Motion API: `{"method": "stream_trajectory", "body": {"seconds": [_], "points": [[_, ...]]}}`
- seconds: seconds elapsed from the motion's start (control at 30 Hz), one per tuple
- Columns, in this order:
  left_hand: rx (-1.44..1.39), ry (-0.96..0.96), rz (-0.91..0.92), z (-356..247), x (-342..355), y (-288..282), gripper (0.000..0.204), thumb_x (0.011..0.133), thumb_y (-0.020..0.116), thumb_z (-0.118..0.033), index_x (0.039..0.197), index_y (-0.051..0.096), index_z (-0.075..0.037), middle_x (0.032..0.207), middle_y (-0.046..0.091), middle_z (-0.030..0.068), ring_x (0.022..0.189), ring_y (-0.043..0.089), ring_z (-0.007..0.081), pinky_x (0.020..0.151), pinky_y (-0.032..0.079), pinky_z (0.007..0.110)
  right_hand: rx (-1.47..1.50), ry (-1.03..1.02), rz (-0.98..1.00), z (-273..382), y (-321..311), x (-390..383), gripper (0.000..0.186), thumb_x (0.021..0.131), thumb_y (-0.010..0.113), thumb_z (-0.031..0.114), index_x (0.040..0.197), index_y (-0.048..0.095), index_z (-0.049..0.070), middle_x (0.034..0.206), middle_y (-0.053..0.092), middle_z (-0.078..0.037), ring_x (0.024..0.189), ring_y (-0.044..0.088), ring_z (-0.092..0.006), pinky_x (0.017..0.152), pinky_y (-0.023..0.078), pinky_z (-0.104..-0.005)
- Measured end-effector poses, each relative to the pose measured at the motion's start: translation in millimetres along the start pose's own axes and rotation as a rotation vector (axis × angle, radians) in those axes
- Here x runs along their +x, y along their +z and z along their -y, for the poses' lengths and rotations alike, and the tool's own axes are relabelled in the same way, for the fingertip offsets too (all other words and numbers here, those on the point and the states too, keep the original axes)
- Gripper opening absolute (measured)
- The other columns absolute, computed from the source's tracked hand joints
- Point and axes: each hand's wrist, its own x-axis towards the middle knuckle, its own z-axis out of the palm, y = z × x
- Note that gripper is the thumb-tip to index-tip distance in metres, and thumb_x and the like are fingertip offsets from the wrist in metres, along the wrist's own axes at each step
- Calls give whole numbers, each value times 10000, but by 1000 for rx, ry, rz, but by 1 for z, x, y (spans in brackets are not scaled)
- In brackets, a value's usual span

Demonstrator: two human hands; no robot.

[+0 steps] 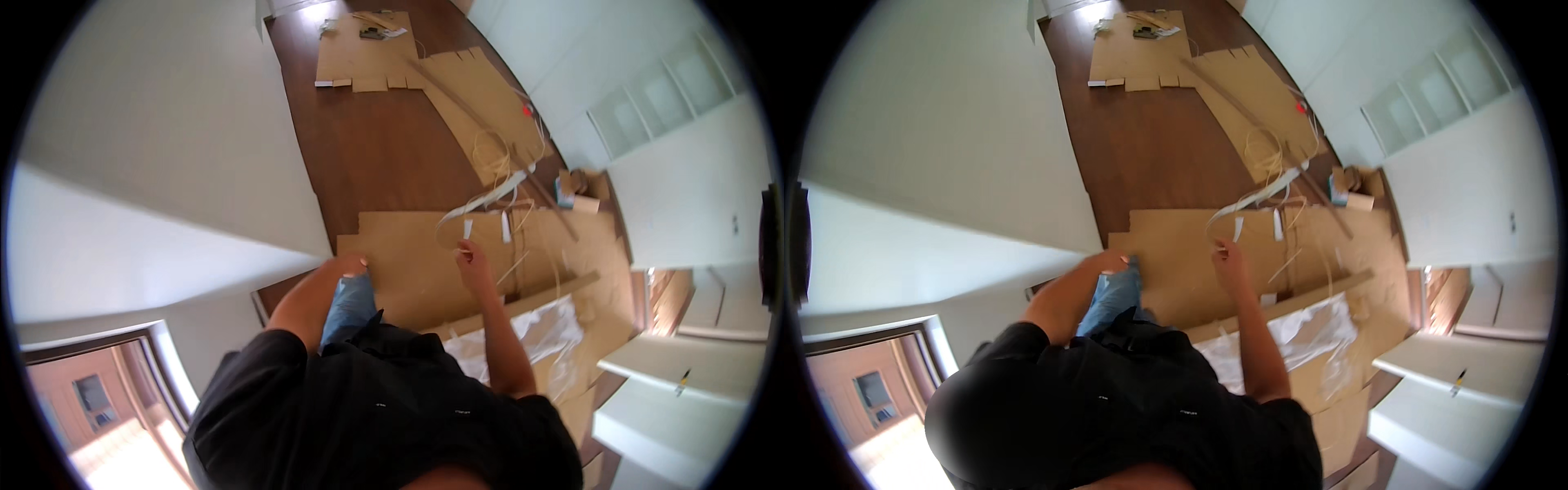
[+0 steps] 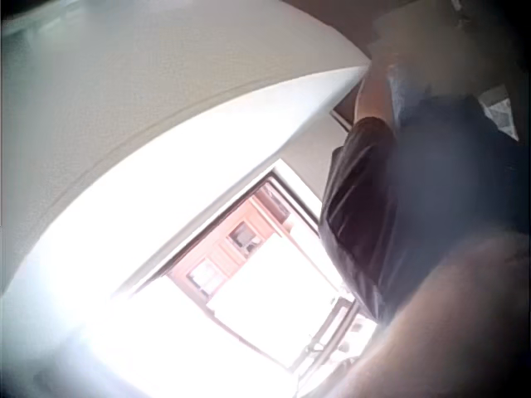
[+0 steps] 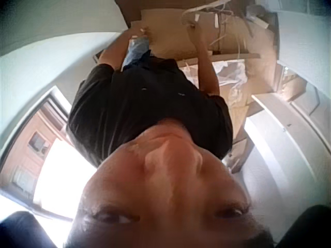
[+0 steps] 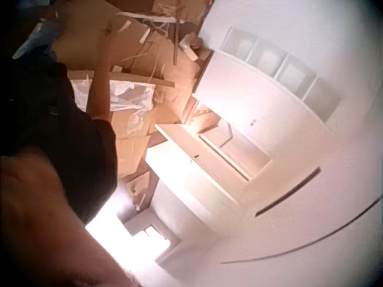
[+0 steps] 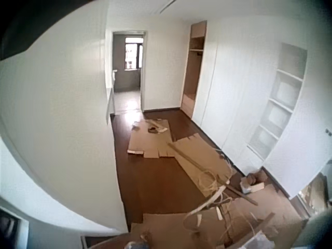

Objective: The person installs a skirting board along the base of a wall by positioning the board, applying adhesive tape, and using a hammer with a wood block to secure it into place.

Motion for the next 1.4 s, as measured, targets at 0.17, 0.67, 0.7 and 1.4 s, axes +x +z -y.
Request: {"method": "stream_trajectory", "body": {"seconds": [0.17, 0.67, 0.7, 1.4], "points": [[-160, -234, -82, -4, 150, -208, 202, 898, 622, -150, 1000, 744, -25, 1049, 730, 236, 1013, 698, 381, 855, 539, 508, 88, 108, 65, -24, 10, 95, 348, 994, 668, 224, 1271, 650, 14, 1053, 702, -108, 952, 672, -201, 861, 543, -354], [-189, -315, -269, 80, 366, -435, 313, 975, 538, -220, 1168, 728, -65, 1208, 715, 191, 1142, 661, 386, 980, 527, 460, -671, 670, 521, -211, -151, 381, 343, 969, 633, 255, 1169, 683, -18, 1011, 727, -181, 922, 691, -253, 819, 543, -422], [-173, -361, -373, 92, 378, -437, 305, 971, 533, -213, 1132, 739, -58, 1167, 723, 198, 1105, 670, 398, 955, 533, 475, -772, 568, 502, -212, -181, 454, 343, 969, 631, 256, 1168, 684, -19, 1010, 728, -184, 916, 693, -256, 815, 543, -426], [-569, -490, -524, 315, 851, -1072, 334, 955, 653, -274, 1213, 728, -76, 1133, 744, 187, 1081, 711, 338, 919, 551, 427, -840, 457, 737, 14, -11, 1198, 230, 905, 578, 234, 910, 718, 52, 843, 709, -169, 830, 679, -385, 780, 535, -494]]}}
